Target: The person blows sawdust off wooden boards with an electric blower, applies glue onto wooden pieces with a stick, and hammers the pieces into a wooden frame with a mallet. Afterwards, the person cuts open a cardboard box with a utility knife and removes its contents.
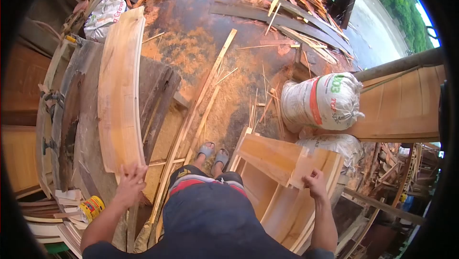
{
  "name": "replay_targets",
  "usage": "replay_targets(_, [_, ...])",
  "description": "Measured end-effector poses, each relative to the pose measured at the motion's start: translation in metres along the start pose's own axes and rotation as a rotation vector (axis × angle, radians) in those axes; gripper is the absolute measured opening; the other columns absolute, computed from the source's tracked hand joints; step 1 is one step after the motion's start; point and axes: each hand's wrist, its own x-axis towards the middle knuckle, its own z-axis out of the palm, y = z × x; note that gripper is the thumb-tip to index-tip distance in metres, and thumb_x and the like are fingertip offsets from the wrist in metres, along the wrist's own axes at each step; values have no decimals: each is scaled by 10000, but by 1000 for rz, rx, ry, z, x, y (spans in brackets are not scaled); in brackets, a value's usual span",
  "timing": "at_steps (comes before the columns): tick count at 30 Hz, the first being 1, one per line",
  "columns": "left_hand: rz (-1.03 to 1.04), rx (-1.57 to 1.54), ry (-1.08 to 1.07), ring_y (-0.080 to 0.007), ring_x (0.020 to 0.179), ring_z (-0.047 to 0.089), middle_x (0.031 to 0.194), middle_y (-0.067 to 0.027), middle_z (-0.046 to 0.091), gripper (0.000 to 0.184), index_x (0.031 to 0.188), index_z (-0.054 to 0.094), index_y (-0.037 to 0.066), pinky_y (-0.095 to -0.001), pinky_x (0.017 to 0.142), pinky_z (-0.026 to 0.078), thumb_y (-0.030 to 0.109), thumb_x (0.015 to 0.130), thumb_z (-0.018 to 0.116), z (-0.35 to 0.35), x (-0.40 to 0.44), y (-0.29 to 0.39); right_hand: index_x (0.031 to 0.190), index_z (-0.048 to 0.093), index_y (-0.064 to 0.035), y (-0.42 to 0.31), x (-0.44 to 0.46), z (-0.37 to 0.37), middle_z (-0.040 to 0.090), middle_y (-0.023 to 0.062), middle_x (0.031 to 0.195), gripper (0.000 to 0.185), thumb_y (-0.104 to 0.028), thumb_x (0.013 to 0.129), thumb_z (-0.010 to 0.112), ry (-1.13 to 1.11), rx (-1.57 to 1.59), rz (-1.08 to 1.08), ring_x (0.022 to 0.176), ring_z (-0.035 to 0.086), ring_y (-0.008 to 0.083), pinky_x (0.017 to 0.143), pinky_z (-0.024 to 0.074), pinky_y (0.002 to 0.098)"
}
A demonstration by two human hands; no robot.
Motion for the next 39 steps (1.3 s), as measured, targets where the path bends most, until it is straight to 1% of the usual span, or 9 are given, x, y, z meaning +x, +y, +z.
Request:
replay_targets(2, [-26, 47, 54, -376, 1519, 192, 1630, -89, 299, 387, 1056, 733, 124, -705, 1175, 112, 228, 689, 799, 23, -13, -13, 1018, 652, -27, -4, 3, 1, 653, 12, 790, 251, -48, 770, 675, -7, -1, -2, 611, 609, 104, 492, 492, 258])
replay_targets(5, [-103, -29, 66, -378, 1516, 199, 1632, -108, 292, 477, 1158, 714, 121, -695, 1174, 123, 271, 713, 800, 5, -9, -5, 1009, 650, -27, -6, 10, 3, 645, 11, 779, 238, -48, 774, 677, -3, 1, 0, 597, 603, 105, 487, 489, 258])
replay_targets(8, [-132, -231, 125, -395, 1508, 210, 1629, -141, 283, 526, 1248, 683, 124, -666, 1177, 144, 311, 766, 781, -21, 8, 8, 1017, 653, -24, -3, 16, 2, 644, 11, 780, 243, -51, 777, 672, 9, 9, -25, 588, 603, 107, 483, 488, 257])
replay_targets(14, [-99, -219, 260, -402, 1491, 243, 1613, -193, 285, 533, 1309, 641, 122, -629, 1181, 172, 345, 835, 739, -21, 50, 23, 1063, 658, -7, 0, 14, -6, 667, 27, 817, 295, -54, 772, 663, 33, -5, -51, 605, 620, 113, 487, 500, 265])
replay_targets(17, [-91, -221, 287, -392, 1489, 253, 1596, -187, 316, 525, 1316, 632, 125, -628, 1174, 190, 332, 844, 734, -25, 66, 28, 1066, 658, -2, -7, 12, -1, 669, 28, 816, 302, -51, 768, 663, 47, 31, -68, 610, 623, 113, 491, 503, 265])
replay_targets(23, [-60, -244, 348, -377, 1470, 297, 1543, -177, 399, 445, 1248, 672, 138, -611, 1164, 231, 293, 836, 741, -32, 91, 33, 1093, 652, 13, 7, 21, -10, 681, 35, 841, 330, -39, 768, 658, 42, -17, -18, 631, 632, 115, 516, 512, 263])
replay_targets(29, [52, -213, 402, -360, 1406, 404, 1421, -102, 541, 178, 992, 737, 132, -587, 1153, 272, 189, 824, 724, -27, 119, 32, 1115, 648, 14, 2, 14, 1, 690, 40, 865, 341, -29, 776, 658, 21, 27, -41, 666, 637, 112, 538, 508, 260])
replay_targets(32, [65, -345, 398, -362, 1373, 445, 1365, -93, 582, 122, 942, 731, 114, -583, 1147, 286, 165, 834, 707, -37, 132, 36, 1116, 649, 12, 4, 4, 8, 693, 43, 875, 336, -26, 783, 664, 47, 26, -5, 679, 633, 111, 549, 507, 266])
replay_targets(39, [132, -463, 380, -367, 1347, 475, 1321, -109, 606, 124, 934, 726, 92, -578, 1133, 312, 165, 834, 725, -42, 166, 45, 1129, 640, 21, 15, -22, 39, 702, 54, 906, 337, 9, 793, 652, 21, -78, 5, 704, 634, 112, 573, 510, 277])
